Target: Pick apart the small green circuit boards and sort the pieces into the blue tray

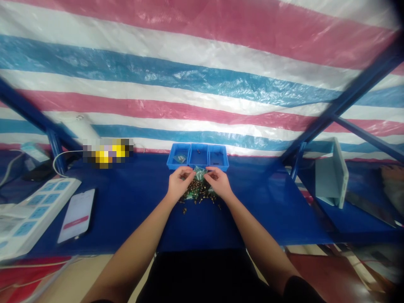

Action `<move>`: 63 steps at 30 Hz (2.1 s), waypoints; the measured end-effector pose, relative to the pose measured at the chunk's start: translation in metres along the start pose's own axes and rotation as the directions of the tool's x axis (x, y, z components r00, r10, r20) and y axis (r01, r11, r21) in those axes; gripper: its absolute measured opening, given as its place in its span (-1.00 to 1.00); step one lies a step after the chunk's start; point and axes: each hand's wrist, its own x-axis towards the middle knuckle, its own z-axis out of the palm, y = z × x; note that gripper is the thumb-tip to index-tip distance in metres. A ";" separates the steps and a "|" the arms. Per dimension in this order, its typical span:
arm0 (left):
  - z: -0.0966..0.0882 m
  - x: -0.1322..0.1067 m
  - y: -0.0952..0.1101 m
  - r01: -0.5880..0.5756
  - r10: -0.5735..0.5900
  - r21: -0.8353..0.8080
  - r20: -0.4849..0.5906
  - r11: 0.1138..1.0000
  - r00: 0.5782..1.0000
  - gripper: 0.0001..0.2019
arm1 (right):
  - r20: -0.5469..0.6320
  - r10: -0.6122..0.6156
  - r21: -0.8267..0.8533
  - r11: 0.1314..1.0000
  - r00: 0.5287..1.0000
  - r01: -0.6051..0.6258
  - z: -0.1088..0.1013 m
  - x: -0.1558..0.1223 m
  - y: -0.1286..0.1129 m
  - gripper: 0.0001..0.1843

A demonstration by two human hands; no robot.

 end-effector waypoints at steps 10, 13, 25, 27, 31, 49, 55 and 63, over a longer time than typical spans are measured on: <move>-0.001 0.001 0.005 0.014 -0.014 -0.066 -0.001 0.998 1.000 -0.64 | 0.003 -0.037 -0.043 0.998 0.999 0.037 0.002 -0.001 0.000 -0.70; -0.003 0.001 0.006 0.013 -0.012 -0.066 0.017 0.998 1.000 -0.59 | 0.004 -0.049 -0.060 0.997 0.999 0.050 0.002 -0.002 0.000 -0.67; -0.004 0.002 0.007 0.072 -0.067 -0.083 0.055 0.994 0.996 -0.58 | -0.035 -0.072 -0.078 0.995 0.997 0.069 0.001 -0.002 -0.004 -0.67; -0.004 0.002 0.009 0.079 -0.074 -0.084 0.068 0.993 0.995 -0.54 | -0.039 -0.072 -0.071 0.995 0.997 0.069 0.001 -0.002 -0.005 -0.67; -0.005 0.002 0.013 0.106 -0.097 -0.089 0.097 0.990 0.991 -0.45 | -0.013 -0.045 -0.072 0.996 0.999 0.044 -0.001 -0.002 -0.007 -0.66; -0.008 0.005 0.002 0.053 -0.053 0.001 0.095 0.999 0.994 -0.77 | 0.045 -0.003 -0.006 1.000 0.999 0.003 -0.002 -0.005 -0.012 -0.65; -0.009 0.006 -0.002 0.008 -0.011 0.039 0.078 0.999 0.997 -0.78 | 0.066 0.022 0.018 1.000 0.998 -0.023 0.000 -0.005 -0.010 -0.64; -0.010 0.004 0.003 0.042 -0.030 -0.075 0.154 0.996 0.988 -0.74 | 0.070 -0.016 0.120 0.993 0.997 0.008 -0.002 -0.003 -0.012 -0.64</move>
